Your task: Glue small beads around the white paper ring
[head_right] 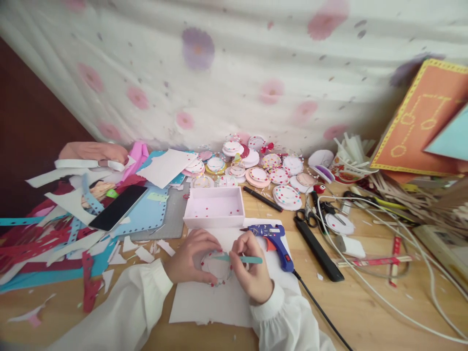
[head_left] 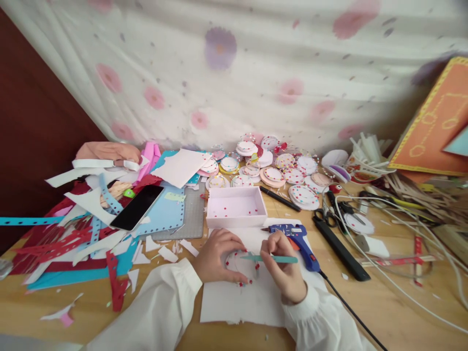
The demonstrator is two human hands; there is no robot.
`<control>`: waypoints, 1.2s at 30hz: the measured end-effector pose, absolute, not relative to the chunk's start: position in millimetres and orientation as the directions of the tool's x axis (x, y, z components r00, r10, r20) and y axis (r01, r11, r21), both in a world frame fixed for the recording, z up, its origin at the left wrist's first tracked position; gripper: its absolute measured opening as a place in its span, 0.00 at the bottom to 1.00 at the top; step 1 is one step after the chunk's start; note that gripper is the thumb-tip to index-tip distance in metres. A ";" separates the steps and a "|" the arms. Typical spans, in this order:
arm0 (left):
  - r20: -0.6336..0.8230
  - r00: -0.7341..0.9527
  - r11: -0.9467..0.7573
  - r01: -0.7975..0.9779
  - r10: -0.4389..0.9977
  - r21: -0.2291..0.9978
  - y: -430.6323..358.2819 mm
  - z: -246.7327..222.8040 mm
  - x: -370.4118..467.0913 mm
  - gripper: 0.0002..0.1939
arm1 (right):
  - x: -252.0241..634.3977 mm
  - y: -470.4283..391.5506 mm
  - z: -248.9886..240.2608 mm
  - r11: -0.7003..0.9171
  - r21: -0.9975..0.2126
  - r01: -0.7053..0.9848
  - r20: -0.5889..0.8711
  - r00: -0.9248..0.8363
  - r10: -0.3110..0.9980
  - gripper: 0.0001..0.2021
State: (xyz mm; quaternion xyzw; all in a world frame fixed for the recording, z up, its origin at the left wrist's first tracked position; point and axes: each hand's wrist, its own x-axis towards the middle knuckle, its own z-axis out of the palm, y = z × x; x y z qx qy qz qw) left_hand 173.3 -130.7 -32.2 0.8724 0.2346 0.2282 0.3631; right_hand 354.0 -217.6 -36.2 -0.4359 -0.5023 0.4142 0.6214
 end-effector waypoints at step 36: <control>0.219 0.773 -0.618 0.266 0.595 0.740 -131.1 -36.4 173.4 0.26 | 346.8 -223.2 -41.8 0.262 -0.965 0.007 0.262 0.088 0.961 0.10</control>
